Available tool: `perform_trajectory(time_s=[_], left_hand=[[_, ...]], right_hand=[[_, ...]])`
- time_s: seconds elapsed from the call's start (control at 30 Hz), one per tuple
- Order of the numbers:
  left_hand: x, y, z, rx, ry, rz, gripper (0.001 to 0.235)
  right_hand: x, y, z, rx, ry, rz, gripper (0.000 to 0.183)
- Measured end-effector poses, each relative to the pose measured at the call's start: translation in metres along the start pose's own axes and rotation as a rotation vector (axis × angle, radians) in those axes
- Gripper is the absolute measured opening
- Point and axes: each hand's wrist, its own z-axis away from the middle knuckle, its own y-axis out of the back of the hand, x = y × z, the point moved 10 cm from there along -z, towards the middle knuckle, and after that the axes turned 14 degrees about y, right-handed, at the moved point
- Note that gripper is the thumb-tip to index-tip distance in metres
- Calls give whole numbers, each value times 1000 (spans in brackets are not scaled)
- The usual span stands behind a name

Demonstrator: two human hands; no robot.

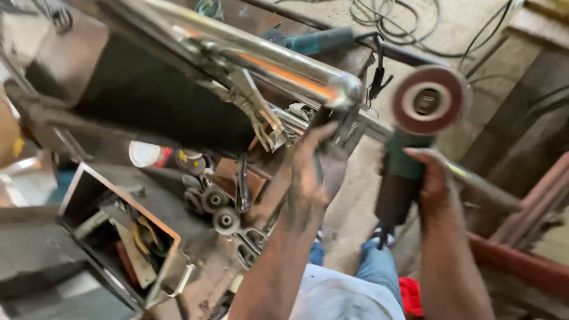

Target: Grinding and polishing metal railings using a handheld angle grinder.

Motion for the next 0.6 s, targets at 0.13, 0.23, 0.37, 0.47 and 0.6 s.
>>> perform_trajectory(time_s=[0.13,0.23,0.37,0.47,0.6], left_hand=[[9,-46,-1,17,98,380,33],[12,-43,12,-60,-40,371,14],[-20,-67,32,-294,98,193,39],[-18,-57,10,-313,84,221,42],[-26,-37,-6,77,222,-29,75]], right_hand=[[-20,34,-27,-327,-122,-122,49],[-113,2,-4,-615,491,478,49],[-123,5,-24,-315,10,368,52],[-141,-1,-19,-277,49,535,51],[-166,-83,29,-359,99,472,62]])
